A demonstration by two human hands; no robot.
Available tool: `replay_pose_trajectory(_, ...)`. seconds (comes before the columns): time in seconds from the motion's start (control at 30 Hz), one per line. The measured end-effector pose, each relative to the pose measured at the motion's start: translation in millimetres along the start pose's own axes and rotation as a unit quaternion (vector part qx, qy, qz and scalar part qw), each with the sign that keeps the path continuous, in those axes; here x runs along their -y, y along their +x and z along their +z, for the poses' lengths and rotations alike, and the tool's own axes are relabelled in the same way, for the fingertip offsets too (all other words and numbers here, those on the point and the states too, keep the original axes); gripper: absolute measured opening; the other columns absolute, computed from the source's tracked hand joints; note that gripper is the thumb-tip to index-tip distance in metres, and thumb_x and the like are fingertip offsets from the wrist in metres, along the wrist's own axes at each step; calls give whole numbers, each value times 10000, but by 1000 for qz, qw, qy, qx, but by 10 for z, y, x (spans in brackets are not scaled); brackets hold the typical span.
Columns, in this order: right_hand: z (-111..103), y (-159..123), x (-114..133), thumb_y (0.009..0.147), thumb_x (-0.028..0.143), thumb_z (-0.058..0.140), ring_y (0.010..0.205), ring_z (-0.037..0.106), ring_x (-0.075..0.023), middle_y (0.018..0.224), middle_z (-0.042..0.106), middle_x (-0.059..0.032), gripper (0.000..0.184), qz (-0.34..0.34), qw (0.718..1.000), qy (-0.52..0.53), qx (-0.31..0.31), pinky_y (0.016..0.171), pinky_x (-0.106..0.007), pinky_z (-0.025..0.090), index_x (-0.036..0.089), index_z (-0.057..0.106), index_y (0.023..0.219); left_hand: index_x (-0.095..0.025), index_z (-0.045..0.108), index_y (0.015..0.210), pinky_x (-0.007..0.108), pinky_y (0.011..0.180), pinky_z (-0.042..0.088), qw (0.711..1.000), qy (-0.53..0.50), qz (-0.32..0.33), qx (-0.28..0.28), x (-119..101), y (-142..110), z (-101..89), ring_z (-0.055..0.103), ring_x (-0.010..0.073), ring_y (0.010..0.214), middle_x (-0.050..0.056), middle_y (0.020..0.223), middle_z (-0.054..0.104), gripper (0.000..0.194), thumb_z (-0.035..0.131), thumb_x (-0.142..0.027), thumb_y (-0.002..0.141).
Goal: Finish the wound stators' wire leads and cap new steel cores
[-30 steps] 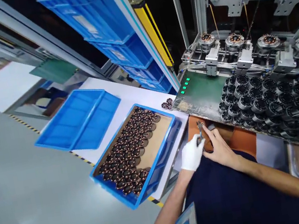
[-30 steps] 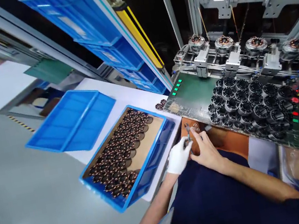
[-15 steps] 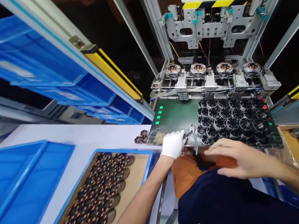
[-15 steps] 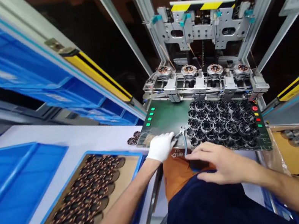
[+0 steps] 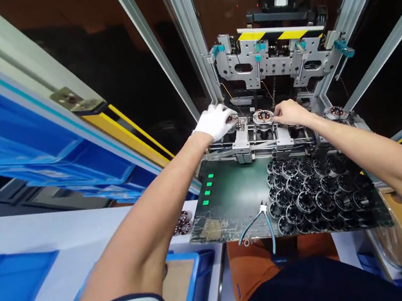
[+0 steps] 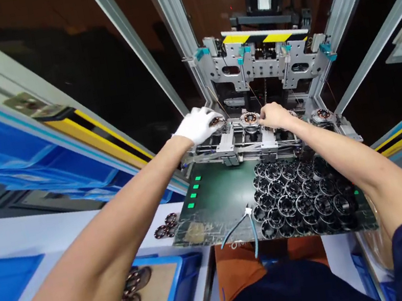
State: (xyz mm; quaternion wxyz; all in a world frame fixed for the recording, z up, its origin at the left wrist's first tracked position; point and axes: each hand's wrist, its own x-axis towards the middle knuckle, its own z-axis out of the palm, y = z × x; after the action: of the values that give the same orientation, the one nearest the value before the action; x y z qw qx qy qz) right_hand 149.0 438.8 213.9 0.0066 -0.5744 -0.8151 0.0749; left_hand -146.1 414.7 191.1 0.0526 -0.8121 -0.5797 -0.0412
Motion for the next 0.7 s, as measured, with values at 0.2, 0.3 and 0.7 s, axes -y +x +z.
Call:
replay_pose_trajectory(0.2,-26,89,-27,1105,445,793,1108,795,-252,1227,814,-88,302,4,1000,-16,26,1039,-473,676,166,790,1219,-258,865,1316,467,1111,515,999,0,39,10,20,244,197,610,373,1364,116,1468,744,371,607,-355,1069)
replay_pose_trajectory(0.3,-299,41,66,1114,353,736,1118,810,-290,1145,852,-118,220,-21,1000,-4,-10,1129,-459,614,158,836,1139,-248,883,1221,469,1147,486,999,-4,37,-4,85,206,106,597,363,1381,94,1448,762,330,616,-364,1064)
replay_pose_trajectory(0.7,-72,518,586,1114,432,788,1170,774,-262,1389,749,-110,392,77,953,-27,291,992,-471,705,178,723,1406,-190,866,1369,566,1267,449,991,8,-3,130,315,566,153,524,519,1477,214,1515,707,957,833,-922,754)
